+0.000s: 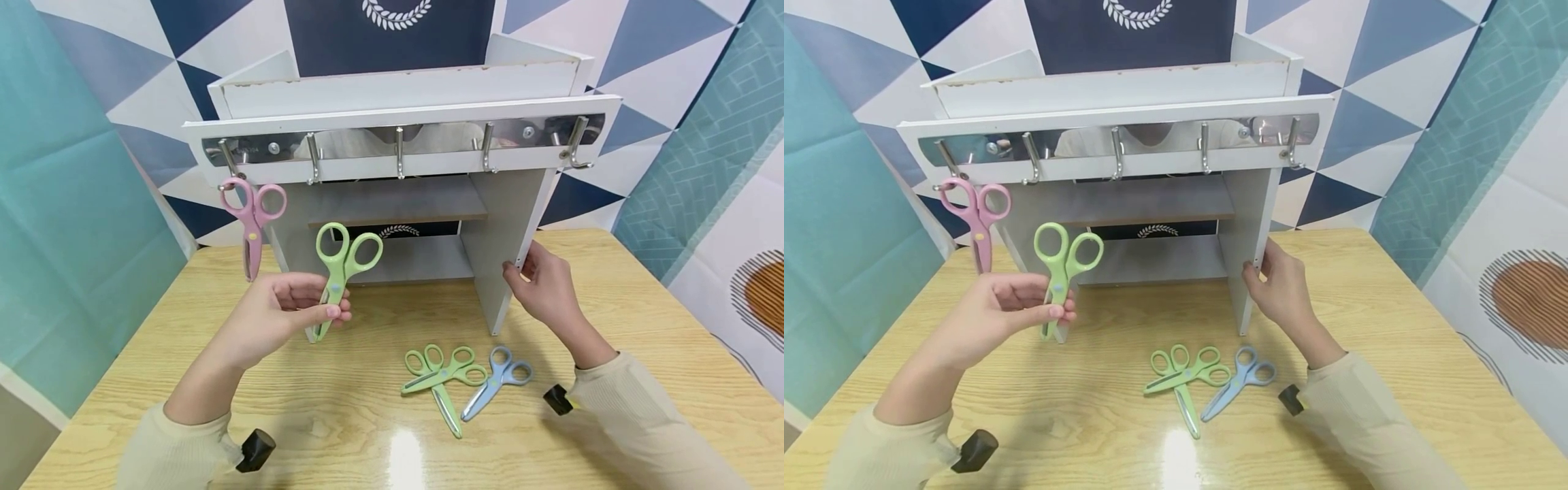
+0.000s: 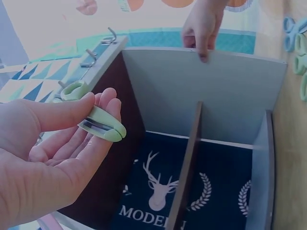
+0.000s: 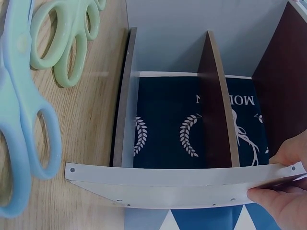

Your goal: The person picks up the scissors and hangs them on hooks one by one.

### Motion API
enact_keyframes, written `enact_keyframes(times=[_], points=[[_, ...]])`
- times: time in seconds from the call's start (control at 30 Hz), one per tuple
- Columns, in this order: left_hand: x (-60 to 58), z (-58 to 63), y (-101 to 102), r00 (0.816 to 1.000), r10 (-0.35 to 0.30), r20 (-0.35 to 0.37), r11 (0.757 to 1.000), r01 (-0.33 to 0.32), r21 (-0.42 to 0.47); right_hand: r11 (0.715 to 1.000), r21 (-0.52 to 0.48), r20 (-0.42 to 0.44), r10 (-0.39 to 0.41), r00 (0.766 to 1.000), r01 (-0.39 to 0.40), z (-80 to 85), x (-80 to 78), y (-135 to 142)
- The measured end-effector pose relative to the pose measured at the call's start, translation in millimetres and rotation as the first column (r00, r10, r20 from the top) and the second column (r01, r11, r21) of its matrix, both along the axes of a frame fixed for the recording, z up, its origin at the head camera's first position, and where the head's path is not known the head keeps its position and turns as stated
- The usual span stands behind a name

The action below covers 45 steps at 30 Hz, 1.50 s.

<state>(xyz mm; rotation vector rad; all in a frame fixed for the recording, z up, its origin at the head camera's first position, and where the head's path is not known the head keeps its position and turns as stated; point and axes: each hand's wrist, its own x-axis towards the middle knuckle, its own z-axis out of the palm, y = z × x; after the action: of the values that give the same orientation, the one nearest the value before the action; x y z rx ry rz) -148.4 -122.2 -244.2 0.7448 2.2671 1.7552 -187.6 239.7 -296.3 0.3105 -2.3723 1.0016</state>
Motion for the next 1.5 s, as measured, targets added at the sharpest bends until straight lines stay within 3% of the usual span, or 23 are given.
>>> enact_keyframes(times=[0.6,1.13,1.5], points=[[-5.2,25.6,7.2,0.992,0.032,-0.124,0.999,-0.028,0.030,1.000,0.008,-0.007,-0.011,1.000,0.011,-0.7,-1.7,0.5],[-9.2,37.8,9.4,0.989,0.083,-0.120,0.994,-0.072,0.088,1.000,-0.009,0.002,0.010,1.000,-0.010,0.1,-1.0,0.6],[-15.2,45.0,16.4,0.987,0.094,-0.134,0.989,-0.077,0.129,1.000,0.012,-0.003,-0.019,1.000,0.019,-0.8,-1.3,0.6]])
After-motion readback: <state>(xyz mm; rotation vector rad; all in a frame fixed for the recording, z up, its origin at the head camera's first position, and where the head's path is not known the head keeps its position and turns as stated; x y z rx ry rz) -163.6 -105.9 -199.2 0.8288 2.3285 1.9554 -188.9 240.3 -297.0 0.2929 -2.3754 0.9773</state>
